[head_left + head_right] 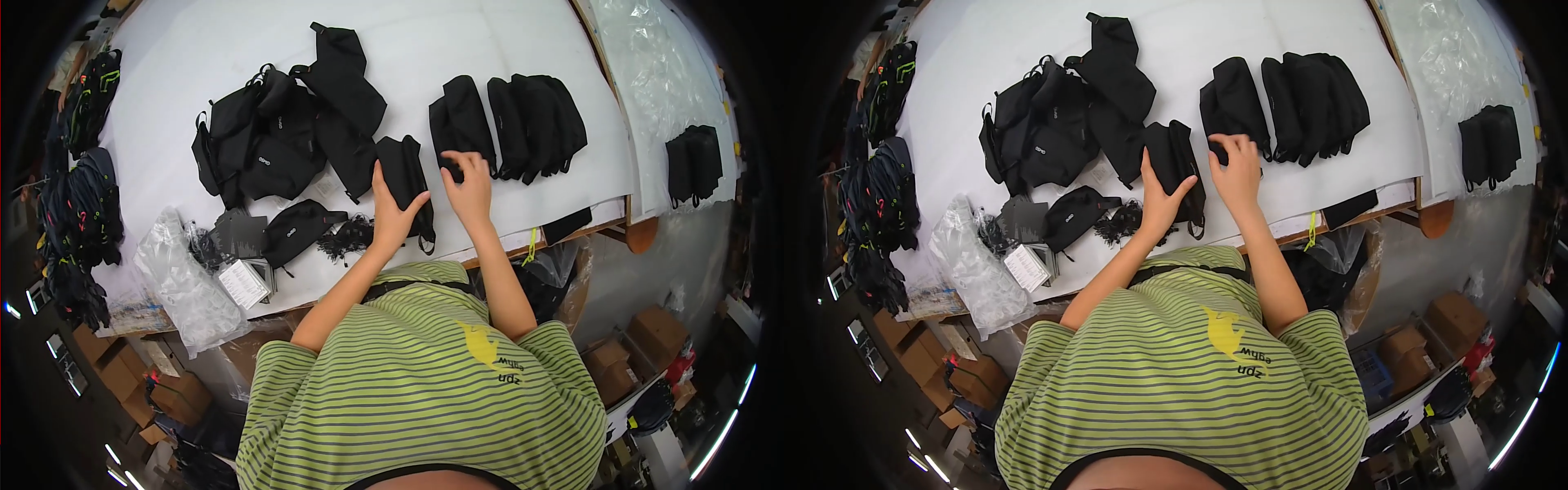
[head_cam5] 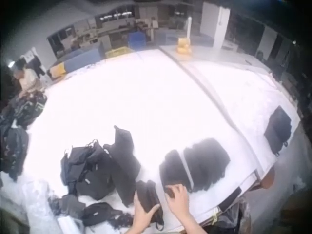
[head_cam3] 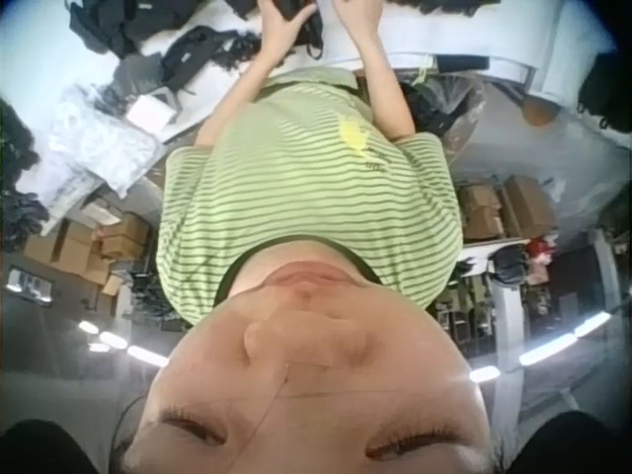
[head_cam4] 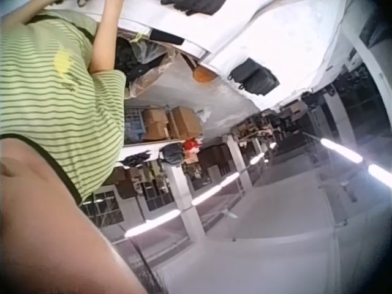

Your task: Attaching tags and fasteners to small black bags and organizing them into a box.

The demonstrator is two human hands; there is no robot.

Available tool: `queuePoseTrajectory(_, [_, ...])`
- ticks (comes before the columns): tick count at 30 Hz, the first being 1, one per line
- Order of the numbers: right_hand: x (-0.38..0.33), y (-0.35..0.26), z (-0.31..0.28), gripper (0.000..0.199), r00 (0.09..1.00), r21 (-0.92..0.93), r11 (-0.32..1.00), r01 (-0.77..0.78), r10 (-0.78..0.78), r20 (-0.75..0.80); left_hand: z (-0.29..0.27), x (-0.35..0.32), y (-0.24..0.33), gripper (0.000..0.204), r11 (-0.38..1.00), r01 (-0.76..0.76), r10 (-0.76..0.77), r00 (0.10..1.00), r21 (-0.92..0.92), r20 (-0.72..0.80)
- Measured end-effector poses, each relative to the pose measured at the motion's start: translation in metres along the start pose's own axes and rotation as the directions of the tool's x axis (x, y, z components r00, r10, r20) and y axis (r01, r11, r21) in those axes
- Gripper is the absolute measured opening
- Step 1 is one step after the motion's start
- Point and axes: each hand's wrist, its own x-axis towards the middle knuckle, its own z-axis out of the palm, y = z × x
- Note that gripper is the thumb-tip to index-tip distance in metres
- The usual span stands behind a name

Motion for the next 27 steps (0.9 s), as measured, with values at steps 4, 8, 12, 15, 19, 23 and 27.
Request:
queuePoseTrajectory(4, [-0.008, 0.026, -0.004, 0.03, 1.0, -0.234, 0.972, 0.006, -0.006, 0.001, 0.0, -0.001, 0.007, 0.102, 1.0, 0.017, -0.017, 1.0, 0.005, 0.015])
queuePoseTrajectory(8, [-0.02, 0.036, -0.009, 0.031, 0.999, 0.037, 0.999, -0.021, 0.022, -0.028, -0.002, -0.002, 0.016, 0.09, 0.957, -0.117, 0.14, 0.988, 0.267, -0.067])
queuePoseTrajectory(12, [-0.045, 0.032, -0.018, 0.031, 0.933, 0.534, 0.775, -0.337, 0.197, 0.302, -0.006, 0.005, 0.014, 0.066, 0.811, -0.352, 0.39, 0.921, 0.468, 0.016])
queuePoseTrajectory(15, [-0.053, 0.032, -0.021, 0.03, 0.881, 0.548, 0.731, -0.406, 0.153, 0.447, -0.006, 0.009, 0.019, 0.047, 0.669, -0.537, 0.446, 0.843, 0.513, 0.301])
queuePoseTrajectory(19, [-0.049, 0.038, -0.026, 0.026, 0.835, 0.573, 0.654, -0.495, 0.174, 0.522, -0.001, 0.01, 0.02, 0.049, 0.677, -0.537, 0.416, 0.844, 0.504, 0.339])
queuePoseTrajectory(23, [-0.043, 0.058, -0.03, 0.025, 0.778, 0.55, 0.629, -0.55, 0.147, 0.61, 0.002, 0.008, 0.023, 0.053, 0.671, -0.515, 0.4, 0.857, 0.533, 0.325])
queuePoseTrajectory(27, [0.004, 0.043, -0.029, 0.038, 0.991, -0.008, 0.991, 0.136, -0.136, 0.01, 0.003, 0.007, 0.02, 0.055, 0.648, -0.514, 0.388, 0.858, 0.562, 0.336])
